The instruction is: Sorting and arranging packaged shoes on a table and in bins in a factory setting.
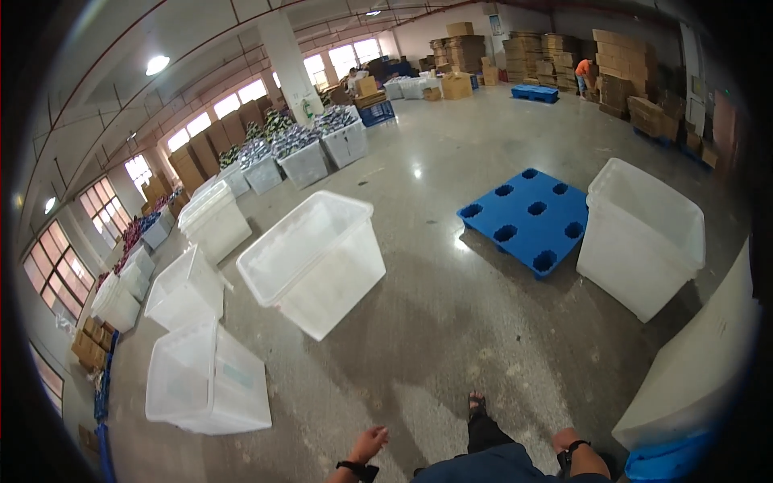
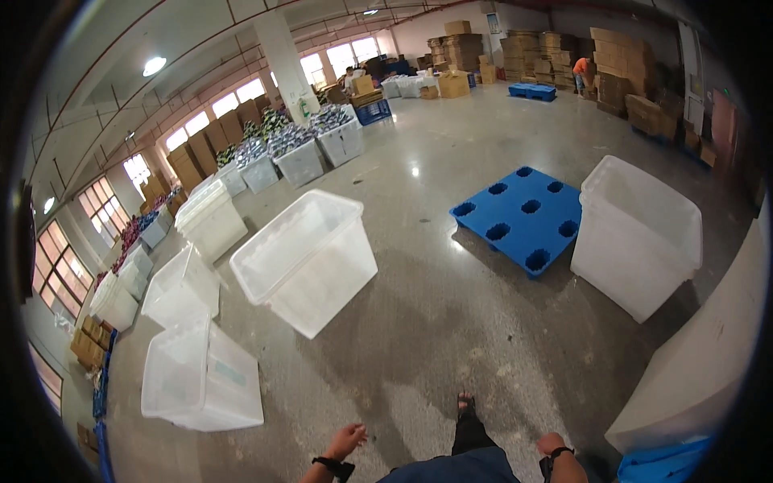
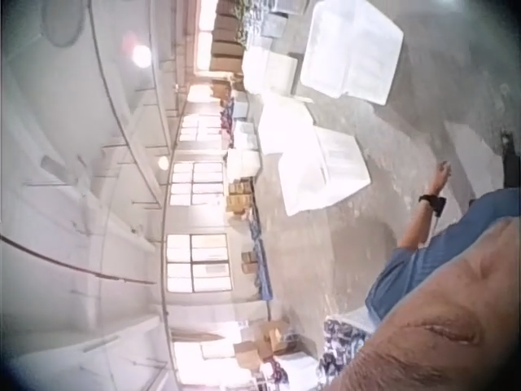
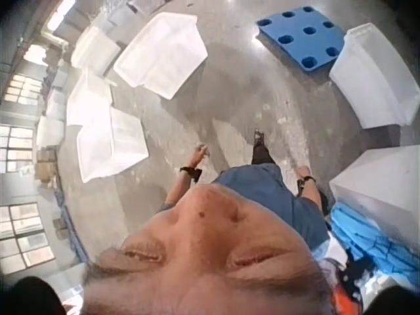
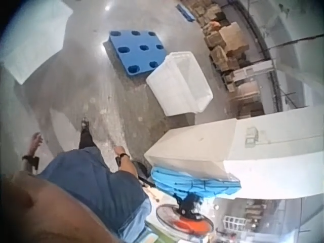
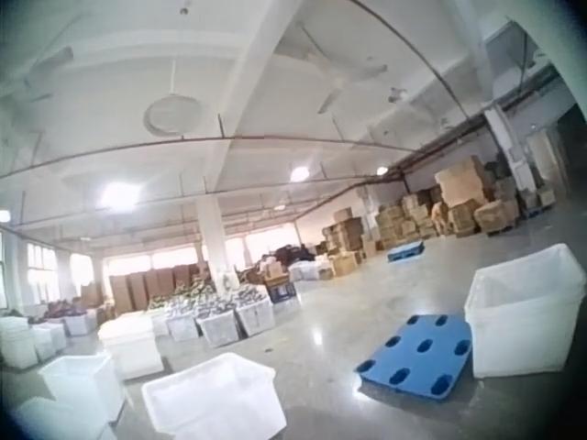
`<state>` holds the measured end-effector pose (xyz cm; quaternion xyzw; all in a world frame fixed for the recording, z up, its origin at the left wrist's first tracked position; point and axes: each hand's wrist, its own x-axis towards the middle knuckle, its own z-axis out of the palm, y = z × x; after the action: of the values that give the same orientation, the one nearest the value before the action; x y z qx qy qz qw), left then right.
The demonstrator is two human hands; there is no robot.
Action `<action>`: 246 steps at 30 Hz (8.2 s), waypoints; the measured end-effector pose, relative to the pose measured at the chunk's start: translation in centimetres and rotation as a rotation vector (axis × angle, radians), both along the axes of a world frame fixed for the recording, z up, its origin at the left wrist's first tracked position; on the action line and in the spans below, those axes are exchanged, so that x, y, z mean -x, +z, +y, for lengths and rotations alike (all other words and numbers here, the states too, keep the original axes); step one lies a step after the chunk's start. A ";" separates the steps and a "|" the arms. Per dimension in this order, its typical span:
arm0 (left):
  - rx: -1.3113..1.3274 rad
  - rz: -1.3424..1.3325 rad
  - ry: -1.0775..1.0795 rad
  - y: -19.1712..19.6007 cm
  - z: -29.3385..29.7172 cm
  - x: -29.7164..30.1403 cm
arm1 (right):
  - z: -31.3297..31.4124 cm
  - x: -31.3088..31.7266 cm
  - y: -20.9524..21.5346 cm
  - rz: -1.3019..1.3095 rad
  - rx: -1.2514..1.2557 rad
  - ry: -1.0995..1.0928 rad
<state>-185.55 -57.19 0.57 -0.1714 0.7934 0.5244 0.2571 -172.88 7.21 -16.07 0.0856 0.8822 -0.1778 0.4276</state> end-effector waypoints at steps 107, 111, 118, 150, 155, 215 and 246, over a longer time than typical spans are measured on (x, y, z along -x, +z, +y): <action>-0.110 -0.210 2.379 7.9 -45.1 96.8 | -149.3 147.2 -1.5 -0.135 0.600 0.133; -0.121 -0.238 2.450 7.1 -40.4 98.2 | -146.6 145.7 -1.7 -0.343 0.605 0.034; 0.182 -0.756 1.757 2.8 -23.7 99.8 | -141.4 141.0 0.8 -0.090 0.509 0.171; -0.645 -0.666 3.150 -4.8 -5.1 98.5 | -158.3 115.4 -1.2 -0.237 0.925 0.560; -0.056 0.389 3.514 1.6 -10.7 76.6 | -149.6 110.0 -7.3 -0.339 0.325 1.104; -0.251 0.473 3.154 5.0 30.5 -113.7 | -81.4 -72.5 4.8 -0.686 -0.096 2.205; 0.642 -1.172 2.684 -4.7 46.7 -216.7 | -59.4 -120.2 25.1 -0.184 0.158 1.390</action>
<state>31.13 -10.48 -4.16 -0.9801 -0.0844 0.0307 -0.1773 -52.69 -52.23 9.05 -0.5143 0.6772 0.0809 0.5200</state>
